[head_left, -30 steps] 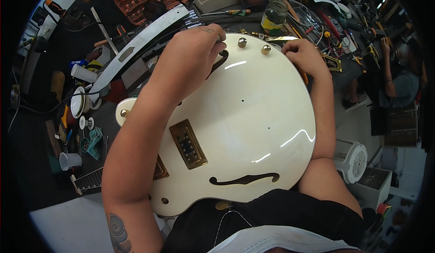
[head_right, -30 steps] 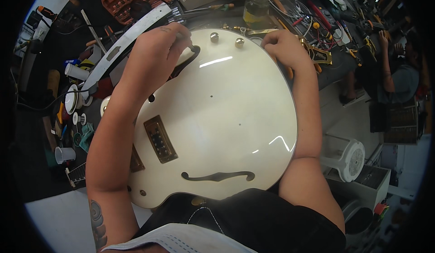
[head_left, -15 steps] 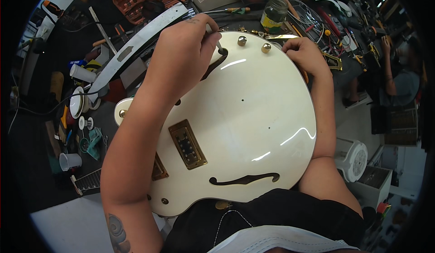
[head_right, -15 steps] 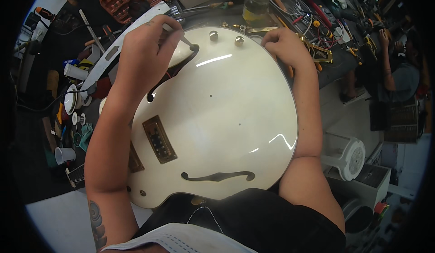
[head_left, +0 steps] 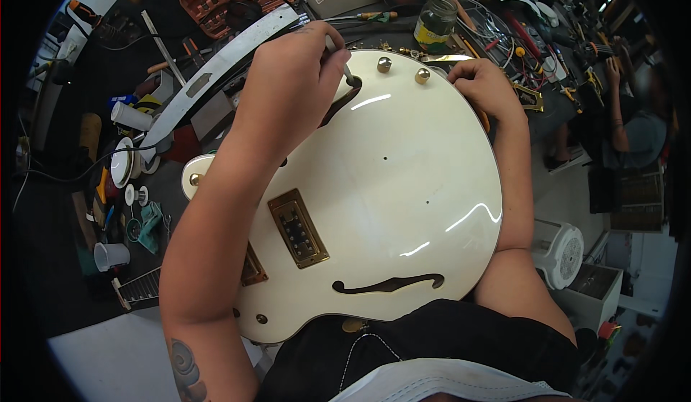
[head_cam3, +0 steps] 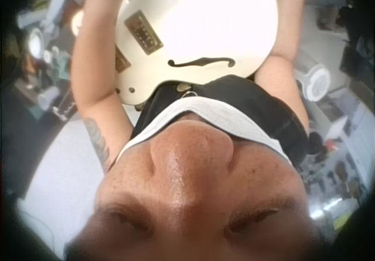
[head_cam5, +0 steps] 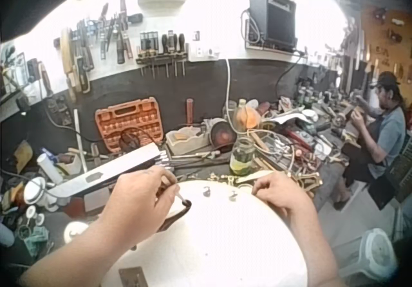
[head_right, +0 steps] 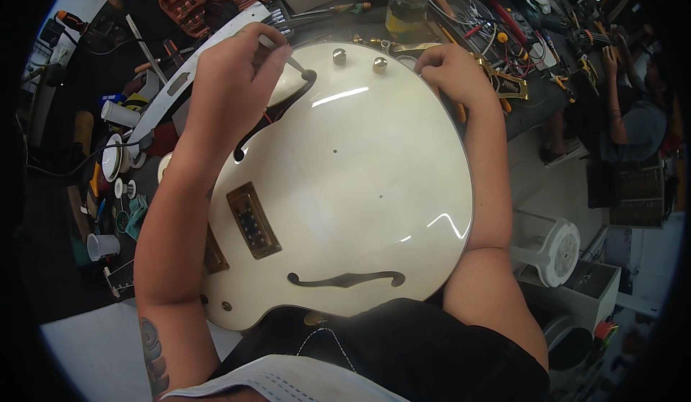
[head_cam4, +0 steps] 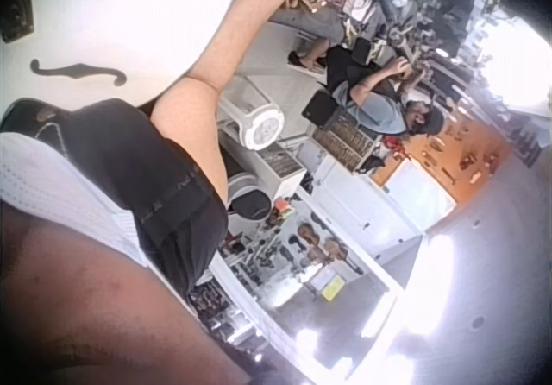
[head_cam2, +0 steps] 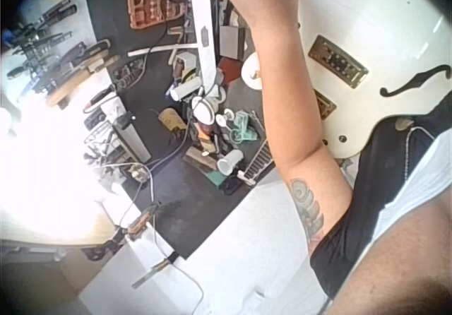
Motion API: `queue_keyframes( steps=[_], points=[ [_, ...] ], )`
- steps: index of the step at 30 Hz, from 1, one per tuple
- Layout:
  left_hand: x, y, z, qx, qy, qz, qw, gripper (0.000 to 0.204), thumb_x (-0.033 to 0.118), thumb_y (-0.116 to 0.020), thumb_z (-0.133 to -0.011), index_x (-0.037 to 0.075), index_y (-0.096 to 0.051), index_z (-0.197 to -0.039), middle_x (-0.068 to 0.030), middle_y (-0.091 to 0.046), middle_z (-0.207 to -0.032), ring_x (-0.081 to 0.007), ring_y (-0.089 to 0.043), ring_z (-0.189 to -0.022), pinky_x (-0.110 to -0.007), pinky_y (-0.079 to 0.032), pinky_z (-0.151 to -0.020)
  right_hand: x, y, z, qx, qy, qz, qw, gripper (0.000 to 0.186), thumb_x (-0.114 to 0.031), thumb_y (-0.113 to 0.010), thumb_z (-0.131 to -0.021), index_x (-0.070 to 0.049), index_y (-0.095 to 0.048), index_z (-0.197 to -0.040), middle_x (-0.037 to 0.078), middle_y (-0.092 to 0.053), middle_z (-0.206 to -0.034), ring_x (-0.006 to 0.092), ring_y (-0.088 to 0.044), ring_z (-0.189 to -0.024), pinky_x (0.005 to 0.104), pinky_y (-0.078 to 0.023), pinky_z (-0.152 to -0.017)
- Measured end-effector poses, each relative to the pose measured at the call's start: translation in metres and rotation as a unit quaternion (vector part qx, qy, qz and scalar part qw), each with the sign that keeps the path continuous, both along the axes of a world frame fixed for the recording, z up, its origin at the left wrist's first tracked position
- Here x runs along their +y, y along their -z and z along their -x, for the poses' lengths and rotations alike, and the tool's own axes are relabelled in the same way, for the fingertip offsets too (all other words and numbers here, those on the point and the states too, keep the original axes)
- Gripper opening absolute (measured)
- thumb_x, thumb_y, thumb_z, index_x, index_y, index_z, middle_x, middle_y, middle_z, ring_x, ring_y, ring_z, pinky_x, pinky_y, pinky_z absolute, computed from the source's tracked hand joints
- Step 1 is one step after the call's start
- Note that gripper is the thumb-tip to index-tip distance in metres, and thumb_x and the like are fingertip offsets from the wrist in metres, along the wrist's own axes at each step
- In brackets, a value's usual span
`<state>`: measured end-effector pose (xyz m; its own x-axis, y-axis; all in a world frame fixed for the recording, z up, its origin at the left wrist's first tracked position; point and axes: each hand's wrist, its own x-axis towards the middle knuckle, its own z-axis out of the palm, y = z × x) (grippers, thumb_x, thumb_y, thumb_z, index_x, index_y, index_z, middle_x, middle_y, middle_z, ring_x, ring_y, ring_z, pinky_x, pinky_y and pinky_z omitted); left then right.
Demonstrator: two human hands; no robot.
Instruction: The person works on the electronics of a white hollow-body electric guitar in a workshop. They manipulate wires and components inside the guitar's f-hole, then remove the backplate to access the internal cavity. The person uses a soldering iron to work on the wiring and handles small metal parts and screws.
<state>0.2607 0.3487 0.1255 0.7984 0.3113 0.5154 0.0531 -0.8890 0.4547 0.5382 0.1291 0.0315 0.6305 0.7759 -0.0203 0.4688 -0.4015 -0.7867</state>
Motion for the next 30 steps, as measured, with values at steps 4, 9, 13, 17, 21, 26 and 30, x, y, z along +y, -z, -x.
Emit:
queue_keyframes(
  steps=[4, 9, 13, 17, 21, 26, 30],
  points=[
    [0.001, 0.005, -0.002, -0.013, 0.007, -0.027, 1.0, 0.014, 0.009, -0.074, -0.098, -0.002, -0.073, -0.107, -0.0134, -0.075, -0.079, -0.0182, -0.07, -0.066, -0.031, -0.054, -0.064, 0.0, -0.001, -0.002, 0.001, -0.005, 0.01, 1.0, 0.021, -0.005, -0.068, -0.08, 0.004, -0.079, -0.095, 0.006, -0.076, -0.083, 0.0121, -0.069, -0.077, 0.0283, -0.055, -0.074],
    [0.003, 0.002, -0.005, -0.031, 0.005, -0.036, 0.999, 0.011, 0.008, -0.073, -0.099, -0.001, -0.072, -0.106, -0.0119, -0.075, -0.08, -0.0178, -0.07, -0.068, -0.03, -0.054, -0.065, 0.0, -0.002, -0.001, -0.001, 0.013, 0.01, 1.0, 0.03, -0.013, -0.068, -0.074, 0.002, -0.081, -0.097, 0.011, -0.075, -0.084, 0.0201, -0.071, -0.084, 0.0335, -0.056, -0.08],
    [0.0, 0.0, -0.004, -0.043, -0.003, 0.023, 0.999, 0.011, 0.009, -0.074, -0.1, -0.001, -0.072, -0.106, -0.0099, -0.075, -0.079, -0.0156, -0.069, -0.068, -0.029, -0.053, -0.066, 0.001, -0.001, 0.0, -0.002, 0.002, 0.001, 1.0, 0.03, -0.012, -0.068, -0.075, 0.002, -0.081, -0.098, 0.012, -0.077, -0.09, 0.0214, -0.072, -0.088, 0.0344, -0.056, -0.084],
    [0.002, 0.0, -0.004, -0.033, -0.02, 0.023, 0.999, 0.012, 0.01, -0.073, -0.101, -0.001, -0.071, -0.105, -0.0082, -0.074, -0.078, -0.0124, -0.068, -0.068, -0.028, -0.052, -0.066, 0.002, 0.01, -0.009, 0.002, -0.022, -0.017, 1.0, 0.029, -0.011, -0.068, -0.077, 0.003, -0.081, -0.099, 0.013, -0.078, -0.093, 0.0221, -0.073, -0.091, 0.0347, -0.056, -0.087],
    [0.003, 0.002, -0.006, -0.051, -0.019, 0.043, 0.998, 0.011, 0.008, -0.076, -0.099, -0.001, -0.071, -0.102, -0.0094, -0.071, -0.073, -0.0168, -0.066, -0.062, -0.031, -0.05, -0.06, 0.005, 0.01, -0.008, 0.016, -0.035, -0.015, 0.999, 0.028, -0.011, -0.069, -0.078, 0.003, -0.081, -0.099, 0.014, -0.078, -0.095, 0.0225, -0.073, -0.093, 0.035, -0.056, -0.087],
    [0.004, 0.0, -0.004, -0.088, -0.01, 0.039, 0.995, 0.011, 0.008, -0.077, -0.097, -0.001, -0.071, -0.101, -0.0103, -0.07, -0.07, -0.0193, -0.065, -0.058, -0.032, -0.05, -0.057, 0.007, 0.007, -0.004, 0.021, -0.036, -0.023, 0.999, 0.026, -0.013, -0.076, -0.083, 0.003, -0.08, -0.104, 0.011, -0.078, -0.097, 0.0182, -0.072, -0.09, 0.0329, -0.057, -0.084],
    [0.012, 0.0, -0.001, -0.094, -0.013, 0.064, 0.993, 0.012, 0.01, -0.076, -0.097, -0.001, -0.072, -0.101, -0.0092, -0.071, -0.071, -0.0165, -0.065, -0.06, -0.032, -0.049, -0.058, 0.011, 0.006, 0.001, 0.019, -0.043, -0.02, 0.999, 0.028, -0.01, -0.081, -0.09, 0.003, -0.077, -0.114, 0.005, -0.078, -0.099, 0.0104, -0.07, -0.088, 0.0291, -0.057, -0.081]
  ],
)
